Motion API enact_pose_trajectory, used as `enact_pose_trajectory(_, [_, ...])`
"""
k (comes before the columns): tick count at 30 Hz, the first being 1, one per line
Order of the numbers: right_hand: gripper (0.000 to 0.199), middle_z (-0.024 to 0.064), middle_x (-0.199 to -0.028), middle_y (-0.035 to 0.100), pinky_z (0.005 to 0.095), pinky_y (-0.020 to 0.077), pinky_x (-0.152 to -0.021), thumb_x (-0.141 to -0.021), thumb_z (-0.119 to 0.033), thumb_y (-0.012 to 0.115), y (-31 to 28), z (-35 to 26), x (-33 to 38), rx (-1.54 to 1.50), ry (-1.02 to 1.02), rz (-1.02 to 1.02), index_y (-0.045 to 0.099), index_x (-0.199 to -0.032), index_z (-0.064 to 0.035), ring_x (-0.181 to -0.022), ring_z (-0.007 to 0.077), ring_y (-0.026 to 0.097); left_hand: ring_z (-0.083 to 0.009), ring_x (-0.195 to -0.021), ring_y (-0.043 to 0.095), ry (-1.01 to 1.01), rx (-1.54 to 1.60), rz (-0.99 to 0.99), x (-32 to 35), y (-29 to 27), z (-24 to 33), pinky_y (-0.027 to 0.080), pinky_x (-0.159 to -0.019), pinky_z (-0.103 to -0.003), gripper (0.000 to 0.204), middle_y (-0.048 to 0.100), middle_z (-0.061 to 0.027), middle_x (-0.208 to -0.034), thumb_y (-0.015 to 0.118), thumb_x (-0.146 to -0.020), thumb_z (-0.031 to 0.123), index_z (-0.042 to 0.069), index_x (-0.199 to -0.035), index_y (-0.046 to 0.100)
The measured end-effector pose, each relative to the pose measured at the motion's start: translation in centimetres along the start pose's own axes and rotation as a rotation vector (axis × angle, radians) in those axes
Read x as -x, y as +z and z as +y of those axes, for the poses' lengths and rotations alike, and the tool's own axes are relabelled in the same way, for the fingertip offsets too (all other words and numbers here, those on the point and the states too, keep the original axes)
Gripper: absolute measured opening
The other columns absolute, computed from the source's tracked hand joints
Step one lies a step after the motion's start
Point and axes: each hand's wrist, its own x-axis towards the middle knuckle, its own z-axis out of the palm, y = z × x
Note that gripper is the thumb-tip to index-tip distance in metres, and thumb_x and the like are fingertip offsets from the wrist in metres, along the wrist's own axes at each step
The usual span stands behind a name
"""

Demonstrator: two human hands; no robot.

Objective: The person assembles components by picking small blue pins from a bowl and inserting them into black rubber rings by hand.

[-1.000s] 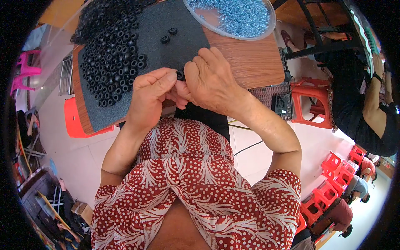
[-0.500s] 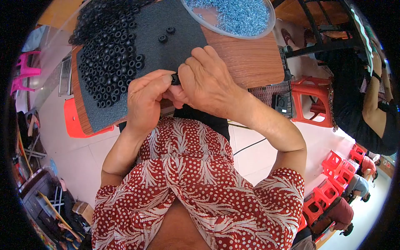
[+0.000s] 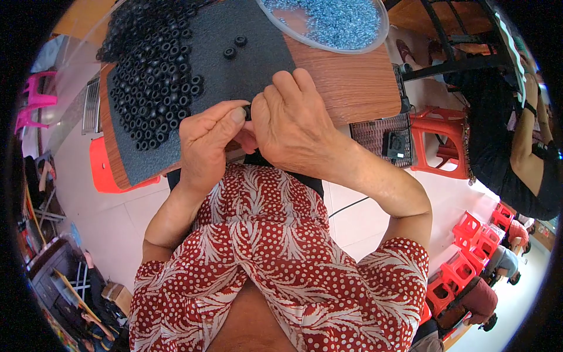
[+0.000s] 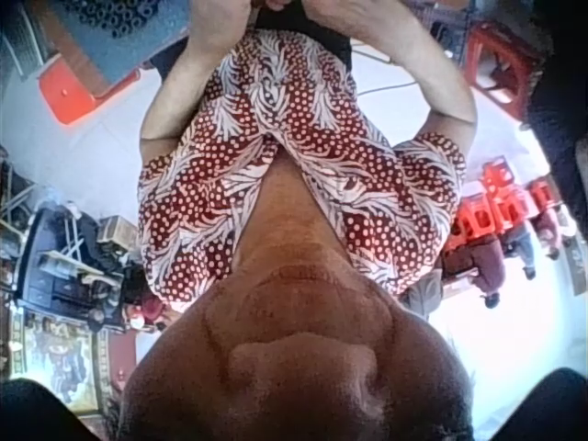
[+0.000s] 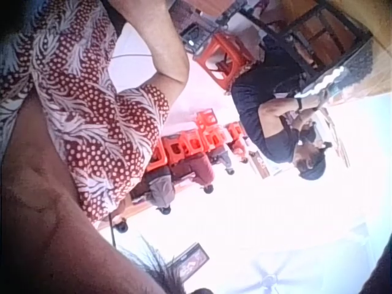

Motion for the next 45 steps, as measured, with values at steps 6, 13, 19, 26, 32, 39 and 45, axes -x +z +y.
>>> enact_pose_trajectory(6, [0.019, 0.0079, -0.058, 0.036, 0.0340, 0.0305, -0.057, -0.065, -0.017, 0.058, 0.2, 0.0, 0.4, 0.059, -0.043, -0.046, 0.044, -0.063, -0.0029, -0.062, 0.0217, 0.036, -0.0080, -0.059, 0.057, 0.025, -0.064, 0.061, 0.2, 0.6, -0.6, 0.046, -0.051, -0.021, 0.023, 0.064, -0.0067, -0.072, 0.046, -0.092, 0.012, -0.005, -0.093, 0.061])
enact_pose_trajectory(13, [0.019, 0.0089, -0.061, 0.040, 0.0349, 0.0321, -0.057, -0.066, -0.016, 0.059, 0.2, 0.6, 1.2, -0.003, -0.023, -0.069, 0.046, -0.065, -0.0022, -0.064, 0.0234, 0.039, -0.0081, -0.060, 0.056, 0.017, -0.131, 0.001, -0.4, 0.4, -0.8, 0.046, -0.052, -0.021, 0.024, 0.062, -0.0062, -0.071, 0.046, -0.092, 0.014, -0.005, -0.092, 0.061])
enact_pose_trajectory(19, [0.023, 0.0106, -0.068, 0.045, 0.0361, 0.0342, -0.060, -0.068, -0.018, 0.062, 0.0, 0.2, 0.3, -0.104, 0.112, 0.004, 0.049, -0.071, -0.0001, -0.066, 0.0251, 0.043, -0.0122, -0.060, 0.059, -0.080, 0.069, 0.042, -0.8, 0.2, -0.4, 0.048, -0.058, -0.023, 0.026, 0.064, -0.0107, -0.074, 0.048, -0.092, 0.013, -0.008, -0.102, 0.059])
enact_pose_trajectory(26, [0.018, 0.0108, -0.067, 0.047, 0.0367, 0.0362, -0.057, -0.066, -0.011, 0.065, 0.0, 0.3, 0.5, -0.336, 0.227, 0.073, 0.051, -0.072, -0.0009, -0.065, 0.0270, 0.044, -0.0120, -0.061, 0.059, -0.010, 0.009, 0.011, -0.9, -0.3, -0.9, 0.049, -0.058, -0.023, 0.025, 0.065, -0.0110, -0.076, 0.049, -0.092, 0.012, -0.008, -0.103, 0.059])
enact_pose_trajectory(32, [0.016, 0.0102, -0.066, 0.050, 0.0364, 0.0389, -0.054, -0.066, -0.008, 0.067, -0.7, 0.5, -0.1, -0.476, 0.332, 0.056, 0.053, -0.070, -0.0009, -0.063, 0.0278, 0.047, -0.0081, -0.062, 0.056, -0.002, 0.090, 0.012, -0.7, -0.3, -1.3, 0.046, -0.056, -0.019, 0.025, 0.063, -0.0062, -0.075, 0.049, -0.093, 0.017, -0.004, -0.103, 0.060])
enact_pose_trajectory(39, [0.015, 0.0102, -0.069, 0.052, 0.0356, 0.0406, -0.056, -0.065, -0.004, 0.068, -0.5, 0.1, -0.5, -0.394, 0.321, 0.203, 0.057, -0.076, -0.0012, -0.065, 0.0285, 0.049, -0.0075, -0.062, 0.056, 0.025, 0.113, 0.045, -0.7, -0.1, -1.2, 0.046, -0.056, -0.019, 0.025, 0.064, -0.0056, -0.076, 0.050, -0.093, 0.018, -0.003, -0.102, 0.060])
enact_pose_trajectory(45, [0.014, 0.0106, -0.070, 0.053, 0.0342, 0.0409, -0.056, -0.067, -0.001, 0.067, -0.8, 0.0, -0.3, -0.595, 0.447, 0.177, 0.057, -0.076, -0.0005, -0.065, 0.0269, 0.049, -0.0085, -0.059, 0.056, 0.204, -0.195, 0.138, -0.6, 0.1, -1.5, 0.045, -0.053, -0.021, 0.020, 0.063, -0.0061, -0.072, 0.051, -0.092, 0.012, -0.003, -0.101, 0.060])
